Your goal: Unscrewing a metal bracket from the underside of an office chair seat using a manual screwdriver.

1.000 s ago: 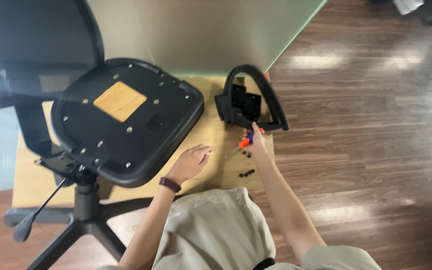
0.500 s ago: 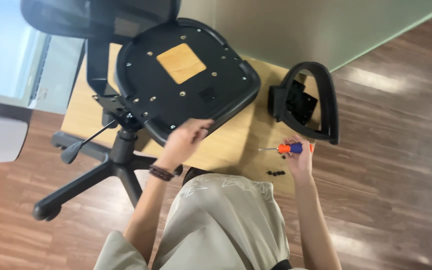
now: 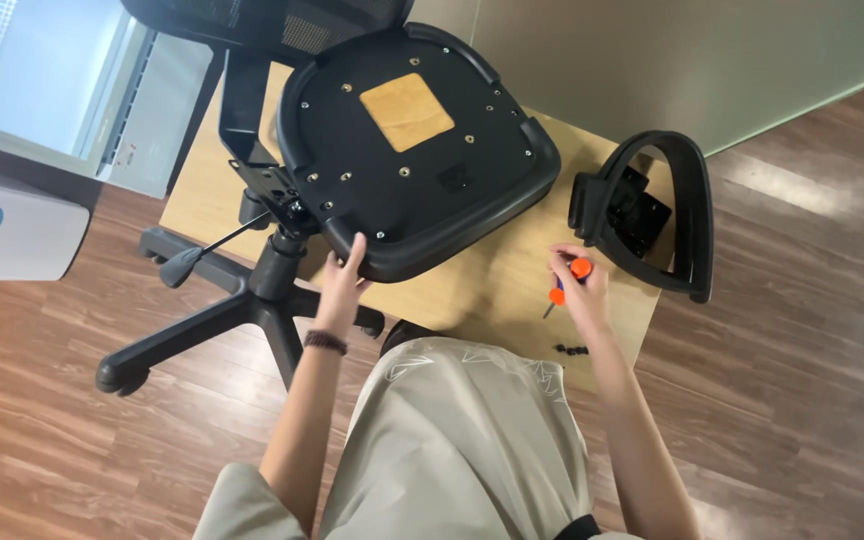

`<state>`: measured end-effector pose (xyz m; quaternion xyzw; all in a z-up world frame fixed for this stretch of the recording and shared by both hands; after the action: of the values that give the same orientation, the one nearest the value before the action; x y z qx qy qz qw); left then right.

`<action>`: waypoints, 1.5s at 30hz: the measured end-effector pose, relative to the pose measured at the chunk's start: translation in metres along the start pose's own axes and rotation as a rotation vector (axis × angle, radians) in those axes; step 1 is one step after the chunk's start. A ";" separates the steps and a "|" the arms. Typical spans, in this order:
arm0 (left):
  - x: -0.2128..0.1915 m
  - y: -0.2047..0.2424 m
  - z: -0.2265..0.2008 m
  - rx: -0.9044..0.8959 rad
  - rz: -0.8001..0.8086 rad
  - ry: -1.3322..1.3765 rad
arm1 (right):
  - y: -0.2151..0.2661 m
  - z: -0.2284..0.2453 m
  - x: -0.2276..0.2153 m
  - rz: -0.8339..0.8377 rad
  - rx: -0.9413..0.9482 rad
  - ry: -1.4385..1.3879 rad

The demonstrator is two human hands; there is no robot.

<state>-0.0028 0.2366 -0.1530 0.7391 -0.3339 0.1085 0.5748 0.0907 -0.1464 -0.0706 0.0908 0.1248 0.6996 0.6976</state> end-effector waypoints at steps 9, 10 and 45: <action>0.012 -0.016 -0.017 0.339 -0.029 -0.370 | -0.003 -0.010 -0.002 0.023 -0.033 0.047; 0.013 -0.018 -0.017 0.338 -0.026 -0.371 | -0.002 -0.011 -0.003 0.020 -0.035 0.048; 0.227 0.118 -0.042 0.906 -0.075 -1.103 | 0.058 0.201 0.154 0.007 -1.008 1.033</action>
<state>0.1044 0.1783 0.0759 0.8634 -0.4724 -0.1731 -0.0378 0.0944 0.0168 0.1308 -0.5839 0.1005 0.6281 0.5044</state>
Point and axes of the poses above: each hand's wrist, its own y-axis away from the middle knuckle, its own x-axis out of the palm, z = x × y, the point moved 10 cm from there along -y, towards the middle knuckle, and after that the axes turned 3 degrees about -y, right-handed, at the moved point
